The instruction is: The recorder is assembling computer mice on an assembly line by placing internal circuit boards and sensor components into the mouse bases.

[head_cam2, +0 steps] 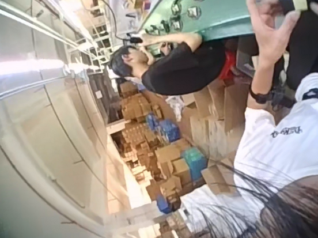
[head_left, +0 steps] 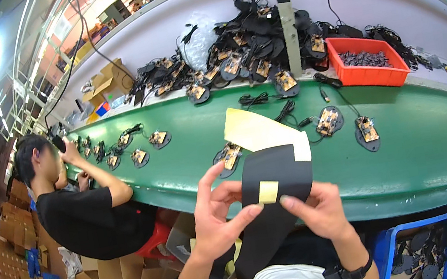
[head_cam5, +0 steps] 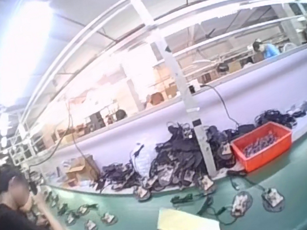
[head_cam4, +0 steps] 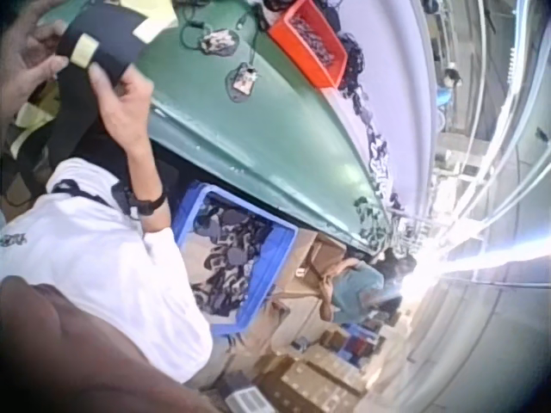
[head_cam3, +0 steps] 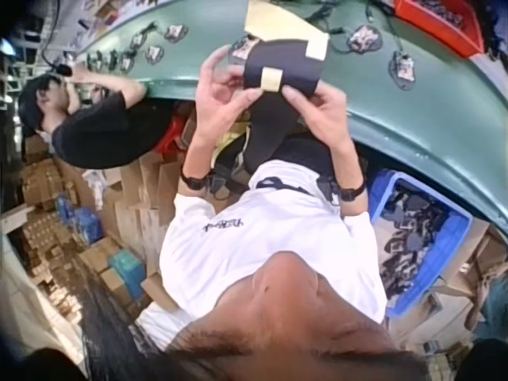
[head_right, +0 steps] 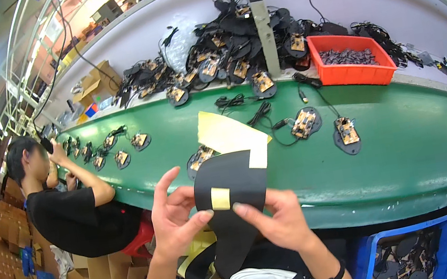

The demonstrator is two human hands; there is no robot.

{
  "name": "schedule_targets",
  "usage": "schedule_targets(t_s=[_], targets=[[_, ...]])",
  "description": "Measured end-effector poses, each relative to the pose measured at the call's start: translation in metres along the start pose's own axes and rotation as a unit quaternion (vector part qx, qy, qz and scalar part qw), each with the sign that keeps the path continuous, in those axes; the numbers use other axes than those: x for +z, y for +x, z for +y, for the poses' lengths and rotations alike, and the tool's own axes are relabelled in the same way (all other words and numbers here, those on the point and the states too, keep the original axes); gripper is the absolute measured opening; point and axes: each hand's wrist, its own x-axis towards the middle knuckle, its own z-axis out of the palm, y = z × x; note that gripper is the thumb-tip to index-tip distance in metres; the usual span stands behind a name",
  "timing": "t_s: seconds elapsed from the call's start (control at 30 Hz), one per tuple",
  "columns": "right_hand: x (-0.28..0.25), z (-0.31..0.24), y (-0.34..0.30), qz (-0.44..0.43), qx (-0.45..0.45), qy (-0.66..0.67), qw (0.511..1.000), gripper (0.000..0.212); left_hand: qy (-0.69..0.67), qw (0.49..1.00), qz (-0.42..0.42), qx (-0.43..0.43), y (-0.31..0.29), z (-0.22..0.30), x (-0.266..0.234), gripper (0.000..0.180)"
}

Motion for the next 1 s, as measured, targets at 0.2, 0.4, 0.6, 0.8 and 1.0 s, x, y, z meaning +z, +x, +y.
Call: schedule_targets(t_s=[0.2,0.4,0.6,0.8,1.0], targets=[[-0.078,-0.022,-0.004,-0.078,-0.086,-0.134,0.984,0.020,0.045,0.999,-0.017,0.026,0.045,-0.001,0.073,0.087],[-0.121,-0.047,0.001,0.075,-0.021,0.098,0.992,0.023,0.125,0.987,-0.090,0.039,0.065,-0.021,0.106,0.070],[-0.162,-0.041,0.000,0.066,-0.042,-0.035,0.996,0.023,0.197,0.976,-0.091,0.020,0.085,-0.028,0.133,0.076],[-0.181,-0.057,0.005,-0.021,0.004,-0.157,0.987,0.027,0.325,0.903,-0.187,0.209,0.125,-0.041,0.134,0.031],[-0.210,-0.118,0.055,-0.311,-0.062,-0.273,0.908,0.019,-0.095,0.946,-0.297,0.090,0.129,-0.013,0.094,0.022]])
